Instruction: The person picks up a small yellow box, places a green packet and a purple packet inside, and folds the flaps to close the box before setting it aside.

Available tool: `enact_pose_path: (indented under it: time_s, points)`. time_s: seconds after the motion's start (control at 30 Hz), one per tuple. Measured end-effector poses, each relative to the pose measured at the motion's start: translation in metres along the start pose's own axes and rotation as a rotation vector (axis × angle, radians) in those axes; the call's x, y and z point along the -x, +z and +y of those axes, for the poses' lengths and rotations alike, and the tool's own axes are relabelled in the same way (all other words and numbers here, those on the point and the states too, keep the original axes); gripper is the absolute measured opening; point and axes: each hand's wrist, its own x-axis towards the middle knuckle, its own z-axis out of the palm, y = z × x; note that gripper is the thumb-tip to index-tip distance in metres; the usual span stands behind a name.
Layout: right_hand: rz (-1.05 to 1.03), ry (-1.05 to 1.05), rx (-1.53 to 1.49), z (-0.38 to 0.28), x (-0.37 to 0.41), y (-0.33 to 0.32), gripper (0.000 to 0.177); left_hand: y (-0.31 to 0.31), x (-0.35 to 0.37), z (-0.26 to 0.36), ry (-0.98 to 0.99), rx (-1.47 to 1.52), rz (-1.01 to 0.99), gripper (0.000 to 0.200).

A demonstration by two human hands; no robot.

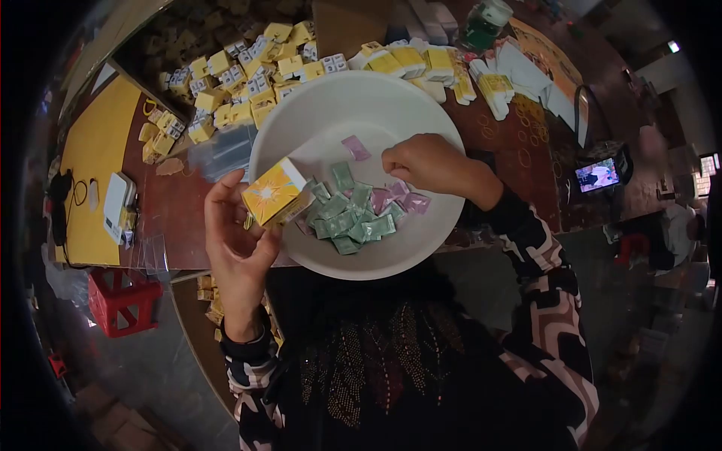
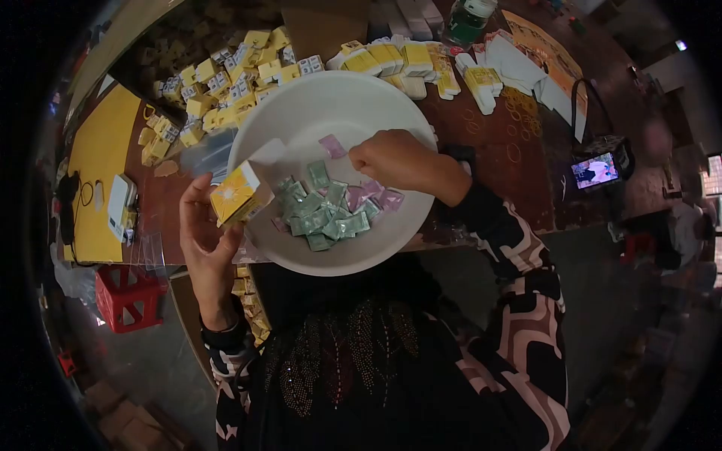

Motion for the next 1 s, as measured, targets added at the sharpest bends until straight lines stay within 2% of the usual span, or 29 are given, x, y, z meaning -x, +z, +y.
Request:
enact_pose_path:
  time_s: [0.03,0.07,0.13,0.17,0.23,0.27,0.33,0.47,0.53,0.57,0.63,0.67,0.73,0.87,0.93,1.0]
  points:
    - [-0.133,-0.017,0.077,0.003,-0.002,0.004,0.019,0.0,0.0,-0.002,-0.033,0.024,0.004,0.063]
    - [-0.14,-0.017,0.078,0.005,-0.003,0.007,0.019,-0.001,0.0,-0.004,-0.038,0.028,0.007,0.063]
    - [-0.129,-0.153,0.008,0.007,-0.005,0.014,0.013,-0.007,0.0,-0.007,-0.18,0.099,-0.079,0.064]
    - [-0.128,-0.156,0.009,0.005,-0.005,0.02,0.013,-0.008,0.001,-0.01,-0.179,0.098,-0.076,0.064]
    - [-0.043,-0.267,0.126,0.0,-0.007,0.029,0.011,-0.009,0.002,-0.018,-0.289,0.348,-0.095,0.065]
    - [-0.042,-0.271,0.132,-0.001,-0.009,0.033,0.011,-0.008,0.004,-0.022,-0.282,0.349,-0.092,0.065]
    - [-0.198,-0.268,0.236,-0.004,-0.014,0.039,0.011,-0.002,0.007,-0.028,-0.352,0.354,-0.103,0.065]
    - [-0.242,-0.274,0.228,0.002,-0.012,0.027,0.014,0.015,0.009,-0.025,-0.21,0.288,-0.156,0.06]
    - [0.011,-0.153,0.151,-0.004,-0.007,0.002,0.011,0.015,0.01,-0.026,-0.165,0.237,-0.153,0.058]
    - [0.008,-0.173,0.155,-0.014,-0.005,-0.008,0.011,0.015,0.011,-0.029,-0.178,0.225,-0.14,0.058]
    - [0.406,-0.067,-0.492,-0.04,0.01,-0.031,0.01,0.02,0.013,-0.033,-0.164,0.193,-0.099,0.06]
    - [0.406,-0.071,-0.491,-0.051,0.015,-0.034,0.01,0.023,0.013,-0.035,-0.162,0.192,-0.096,0.06]
    - [0.722,-0.213,-0.693,-0.079,0.02,-0.033,0.01,0.029,0.014,-0.038,-0.136,0.088,-0.082,0.057]
    - [0.764,-0.256,-0.562,-0.113,0.015,-0.028,0.012,0.042,0.021,-0.037,-0.061,-0.007,-0.026,0.055]
    - [0.746,-0.289,-0.338,-0.118,0.011,-0.028,0.011,0.042,0.022,-0.036,0.055,-0.005,0.028,0.056]
    - [0.682,-0.321,-0.282,-0.118,0.011,-0.029,0.01,0.041,0.023,-0.036,0.099,-0.082,0.039,0.057]
